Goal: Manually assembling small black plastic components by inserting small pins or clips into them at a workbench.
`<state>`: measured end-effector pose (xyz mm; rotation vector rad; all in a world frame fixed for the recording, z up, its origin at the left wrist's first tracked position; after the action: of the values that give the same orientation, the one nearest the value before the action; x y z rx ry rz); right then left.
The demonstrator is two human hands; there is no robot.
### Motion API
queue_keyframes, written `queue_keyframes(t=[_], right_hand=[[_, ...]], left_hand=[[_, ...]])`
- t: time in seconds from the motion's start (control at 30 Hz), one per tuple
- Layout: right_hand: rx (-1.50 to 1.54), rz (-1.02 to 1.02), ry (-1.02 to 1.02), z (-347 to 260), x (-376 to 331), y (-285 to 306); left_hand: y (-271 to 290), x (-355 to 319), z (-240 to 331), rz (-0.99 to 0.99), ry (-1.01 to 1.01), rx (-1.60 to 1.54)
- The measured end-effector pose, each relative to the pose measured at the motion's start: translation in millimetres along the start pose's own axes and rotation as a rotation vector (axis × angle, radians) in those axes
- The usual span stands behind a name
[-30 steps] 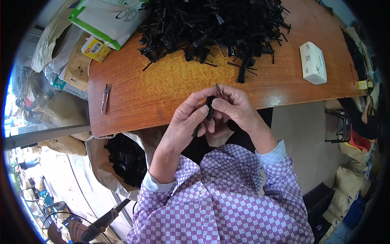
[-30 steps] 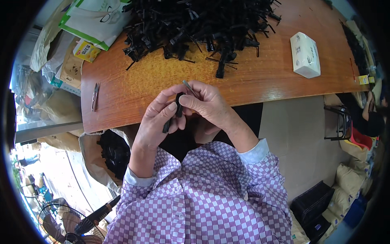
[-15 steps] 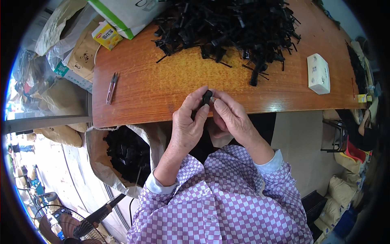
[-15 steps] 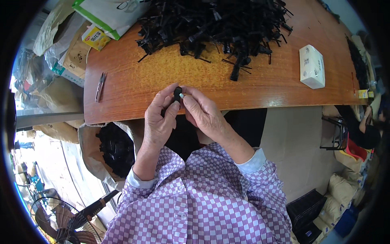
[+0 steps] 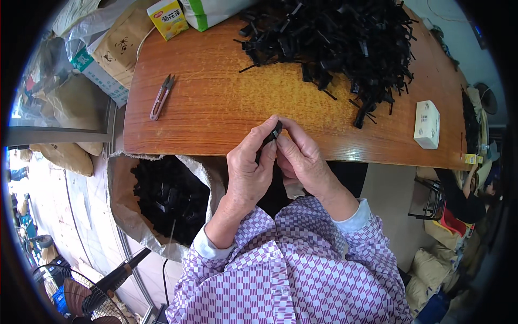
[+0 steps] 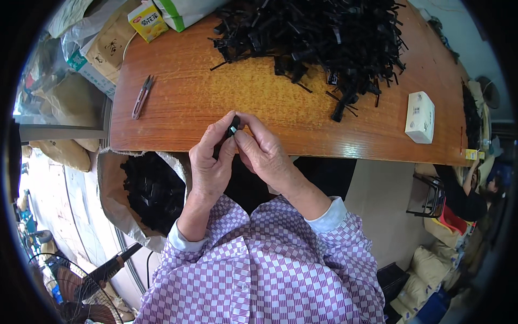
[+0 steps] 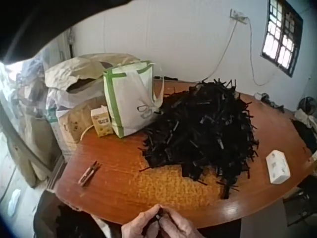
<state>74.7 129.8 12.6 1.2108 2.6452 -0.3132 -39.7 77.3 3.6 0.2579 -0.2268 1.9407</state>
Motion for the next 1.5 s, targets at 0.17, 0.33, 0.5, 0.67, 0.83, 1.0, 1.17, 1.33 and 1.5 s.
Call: queue_keyframes(t=[0.17, 0.33, 0.5, 0.67, 0.83, 1.0, 1.17, 1.33, 1.5], right_hand=[[0.096, -0.039, -0.108, 6.2, 7.9, -9.6], [0.285, -0.273, -0.217, 5.3, 5.4, -5.5], [-0.946, 0.286, 0.315, -17.8, -22.2, 62.6], [-1.487, 0.709, 0.274, -2.3, -37.7, 133.1], [-1.555, 0.817, 0.189, 21.9, -34.4, 154.7], [-1.512, 0.891, 0.162, 25.7, -31.9, 160.1], [-1.454, 0.906, 0.299, 23.5, -37.7, 162.3], [-1.030, 0.730, 0.419, 11.6, -28.4, 144.8], [-0.555, 0.358, 0.420, 7.3, 1.4, 133.7]], left_hand=[[8.5, 4.1, 4.9, 0.043, -0.053, 0.162], [34.5, -4.6, 20.8, 0.002, -0.034, 0.308], [134.6, -28.8, 24.1, 0.441, 0.061, 0.541], [195.0, -53.8, 25.3, 0.466, 0.211, 0.721], [187.1, -52.8, 18.0, 0.182, 0.133, 1.202], [169.7, -44.1, 18.3, 0.114, 0.012, 1.209], [145.4, -32.3, 17.7, 0.039, 0.064, 1.132], [118.5, -23.8, 21.8, 0.032, 0.053, 1.075], [81.3, -2.7, 28.1, -0.006, -0.032, 0.890]])
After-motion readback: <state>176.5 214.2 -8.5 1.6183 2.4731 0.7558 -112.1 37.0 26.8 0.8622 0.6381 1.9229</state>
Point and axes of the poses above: each hand's wrist, its own x-axis towards the middle knuckle, its own y-axis out of the back of the hand, z = x × y, the point moved 2 cm from there along x, towards the middle knuckle, and after that the axes turned 13 degrees about -x, right-handed, at the moved point
